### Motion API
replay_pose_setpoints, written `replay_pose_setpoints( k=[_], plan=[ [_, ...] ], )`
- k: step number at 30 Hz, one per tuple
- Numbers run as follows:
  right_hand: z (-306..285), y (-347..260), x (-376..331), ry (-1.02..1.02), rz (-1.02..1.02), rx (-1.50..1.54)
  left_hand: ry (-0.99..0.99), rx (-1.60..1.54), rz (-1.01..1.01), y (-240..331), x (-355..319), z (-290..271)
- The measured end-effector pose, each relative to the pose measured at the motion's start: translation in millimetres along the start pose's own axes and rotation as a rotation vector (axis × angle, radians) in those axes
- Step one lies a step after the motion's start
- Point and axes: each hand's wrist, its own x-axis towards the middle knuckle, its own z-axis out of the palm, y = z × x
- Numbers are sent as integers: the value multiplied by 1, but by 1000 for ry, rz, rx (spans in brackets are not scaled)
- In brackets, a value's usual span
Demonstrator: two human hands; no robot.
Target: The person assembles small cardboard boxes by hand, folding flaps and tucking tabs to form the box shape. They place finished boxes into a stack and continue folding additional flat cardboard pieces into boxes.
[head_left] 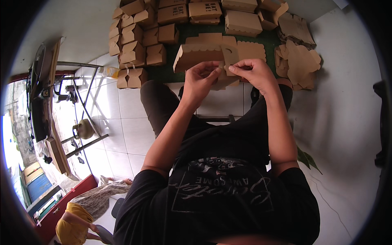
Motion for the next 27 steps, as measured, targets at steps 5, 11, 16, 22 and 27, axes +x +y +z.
replay_pose_setpoints(
  k=[5,11,16,22,27],
  plan=[
    [2,-4,-3,11,-23,-70,-2,-37,-40,6,-2,1],
    [3,-6,-4,19,-55,-106,17,-25,-1,7,-1,3],
    [4,-8,-4,20,-63,-106,27,-22,-6,6,-2,4],
    [13,-18,-16,6,-155,-153,63,-13,27,3,-2,7],
    [24,-20,-25,70,-256,-232,95,-29,12,3,-2,9]
  ],
)
